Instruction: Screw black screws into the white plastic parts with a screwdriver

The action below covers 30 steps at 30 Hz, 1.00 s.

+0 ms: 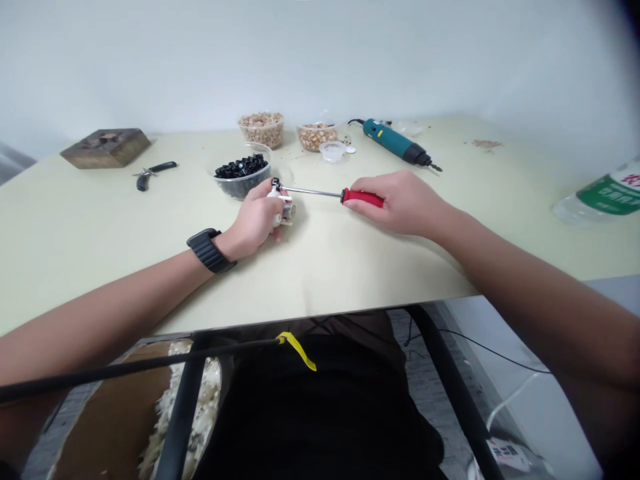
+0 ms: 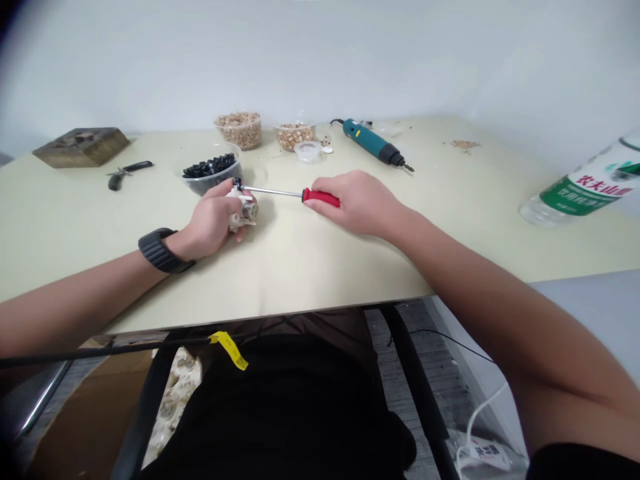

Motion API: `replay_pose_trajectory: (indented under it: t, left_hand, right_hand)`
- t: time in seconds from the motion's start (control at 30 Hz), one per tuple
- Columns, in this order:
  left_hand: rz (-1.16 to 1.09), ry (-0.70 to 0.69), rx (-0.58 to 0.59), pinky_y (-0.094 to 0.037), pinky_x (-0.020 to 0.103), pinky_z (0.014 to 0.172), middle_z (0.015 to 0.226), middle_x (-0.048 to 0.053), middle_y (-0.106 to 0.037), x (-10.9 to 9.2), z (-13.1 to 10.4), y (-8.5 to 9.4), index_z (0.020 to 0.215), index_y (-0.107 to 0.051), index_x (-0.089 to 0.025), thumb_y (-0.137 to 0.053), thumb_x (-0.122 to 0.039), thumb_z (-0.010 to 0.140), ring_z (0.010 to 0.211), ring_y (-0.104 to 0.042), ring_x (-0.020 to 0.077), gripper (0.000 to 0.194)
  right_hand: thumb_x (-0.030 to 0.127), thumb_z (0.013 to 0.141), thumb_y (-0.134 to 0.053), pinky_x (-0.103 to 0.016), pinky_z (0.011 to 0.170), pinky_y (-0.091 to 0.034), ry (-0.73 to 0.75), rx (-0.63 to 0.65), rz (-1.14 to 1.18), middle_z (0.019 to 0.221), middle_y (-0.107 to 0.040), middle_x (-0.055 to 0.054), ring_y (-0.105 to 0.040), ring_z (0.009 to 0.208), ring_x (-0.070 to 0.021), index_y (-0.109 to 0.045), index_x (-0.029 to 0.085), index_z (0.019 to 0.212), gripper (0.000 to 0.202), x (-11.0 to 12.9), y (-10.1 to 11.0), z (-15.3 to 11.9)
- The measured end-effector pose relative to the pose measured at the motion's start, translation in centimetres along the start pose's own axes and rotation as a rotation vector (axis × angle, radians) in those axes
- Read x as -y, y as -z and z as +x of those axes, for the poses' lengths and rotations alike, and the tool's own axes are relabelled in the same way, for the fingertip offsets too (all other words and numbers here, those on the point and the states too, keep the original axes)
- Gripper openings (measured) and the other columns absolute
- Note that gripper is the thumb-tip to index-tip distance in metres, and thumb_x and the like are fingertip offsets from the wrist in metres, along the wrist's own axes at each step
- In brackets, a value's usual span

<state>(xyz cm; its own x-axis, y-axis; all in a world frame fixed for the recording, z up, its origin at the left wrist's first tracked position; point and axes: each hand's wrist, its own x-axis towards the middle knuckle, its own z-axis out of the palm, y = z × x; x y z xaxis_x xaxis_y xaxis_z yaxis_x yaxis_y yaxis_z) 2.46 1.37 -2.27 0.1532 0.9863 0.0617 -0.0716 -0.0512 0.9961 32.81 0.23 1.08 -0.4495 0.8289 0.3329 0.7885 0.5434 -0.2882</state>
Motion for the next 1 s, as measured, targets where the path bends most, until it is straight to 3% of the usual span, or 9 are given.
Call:
replay_pose_trajectory:
  t: [0.1,0.2,0.27,0.4,0.5,0.67,0.77,0.87,1.0]
  left_hand:
    - [0.019,-0.037,0.012,-0.038,0.025,0.040,0.084,0.002,-0.064,-0.2,-0.5,-0.2,0.092,-0.061,-0.026,-0.078,-0.023,0.066,0.065,-0.058,0.0166,0.032]
    - [0.014,-0.034,0.006,-0.039,0.025,0.042,0.083,0.001,-0.063,-0.3,-0.6,-0.3,0.093,-0.060,-0.026,-0.080,-0.022,0.067,0.065,-0.058,0.0166,0.033]
    - [0.003,-0.022,-0.010,-0.039,0.025,0.042,0.083,0.000,-0.063,-0.2,-0.4,-0.3,0.094,-0.060,-0.026,-0.078,-0.021,0.067,0.064,-0.058,0.0163,0.033]
    - [-0.025,0.030,-0.038,-0.037,0.025,0.040,0.083,0.000,-0.063,0.1,0.4,-0.1,0.095,-0.057,-0.026,-0.074,-0.022,0.064,0.061,-0.057,0.0166,0.036]
    - [-0.024,0.043,-0.038,-0.037,0.026,0.039,0.083,0.001,-0.063,0.1,0.6,0.1,0.095,-0.057,-0.026,-0.074,-0.022,0.063,0.064,-0.059,0.0180,0.036]
    - [0.044,-0.049,0.003,-0.039,0.026,0.044,0.083,0.002,-0.063,-0.2,-0.3,-0.1,0.092,-0.062,-0.025,-0.078,-0.022,0.068,0.066,-0.058,0.0171,0.030]
    - [0.056,-0.071,0.030,-0.040,0.026,0.045,0.083,0.001,-0.063,-0.4,-0.8,-0.2,0.091,-0.063,-0.025,-0.078,-0.021,0.068,0.065,-0.055,0.0158,0.027]
    - [0.043,-0.052,0.030,-0.041,0.027,0.044,0.085,0.002,-0.064,-0.4,-0.7,-0.2,0.092,-0.065,-0.025,-0.077,-0.022,0.068,0.067,-0.058,0.0174,0.027]
    - [-0.002,0.003,0.001,-0.041,0.027,0.041,0.086,0.002,-0.064,0.0,-0.1,0.1,0.092,-0.063,-0.024,-0.075,-0.024,0.064,0.068,-0.060,0.0182,0.030]
  right_hand:
    - [0.069,0.106,-0.077,-0.041,0.070,-0.041,-0.099,0.197,0.252,0.074,-0.071,-0.002,-0.061,0.069,-0.0234,-0.081,0.026,0.103,0.043,-0.3,0.6,0.6]
    - [0.061,0.090,-0.097,-0.039,0.064,-0.040,-0.208,0.309,0.432,0.074,-0.072,0.001,-0.060,0.062,-0.0216,-0.067,0.029,0.100,0.045,-0.5,1.0,0.8]
    - [0.057,0.087,-0.098,-0.039,0.065,-0.041,-0.182,0.216,0.417,0.078,-0.074,0.000,-0.062,0.064,-0.0230,-0.062,0.030,0.097,0.046,-0.4,0.9,0.6]
    - [0.060,0.103,-0.076,-0.043,0.076,-0.040,0.012,-0.055,0.048,0.088,-0.076,-0.007,-0.068,0.083,-0.0296,-0.073,0.028,0.095,0.034,0.3,0.2,-0.1]
    - [0.060,0.112,-0.065,-0.044,0.077,-0.037,0.024,-0.086,-0.089,0.094,-0.080,-0.010,-0.069,0.089,-0.0314,-0.082,0.027,0.106,0.038,0.7,-0.1,-0.3]
    - [0.081,0.107,-0.076,-0.040,0.067,-0.042,-0.111,0.189,0.327,0.076,-0.072,-0.003,-0.061,0.067,-0.0224,-0.079,0.027,0.102,0.054,0.1,0.5,0.4]
    - [0.081,0.090,-0.098,-0.039,0.059,-0.040,-0.238,0.368,0.511,0.073,-0.071,0.000,-0.057,0.056,-0.0195,-0.069,0.030,0.103,0.060,-0.5,0.9,0.7]
    - [0.071,0.086,-0.100,-0.040,0.064,-0.044,-0.183,0.233,0.442,0.080,-0.076,-0.003,-0.064,0.062,-0.0230,-0.067,0.029,0.099,0.055,-0.9,0.8,0.5]
    - [0.063,0.107,-0.072,-0.044,0.079,-0.045,0.042,-0.071,0.022,0.101,-0.084,-0.012,-0.075,0.090,-0.0328,-0.084,0.026,0.109,0.038,-0.4,0.1,-0.2]
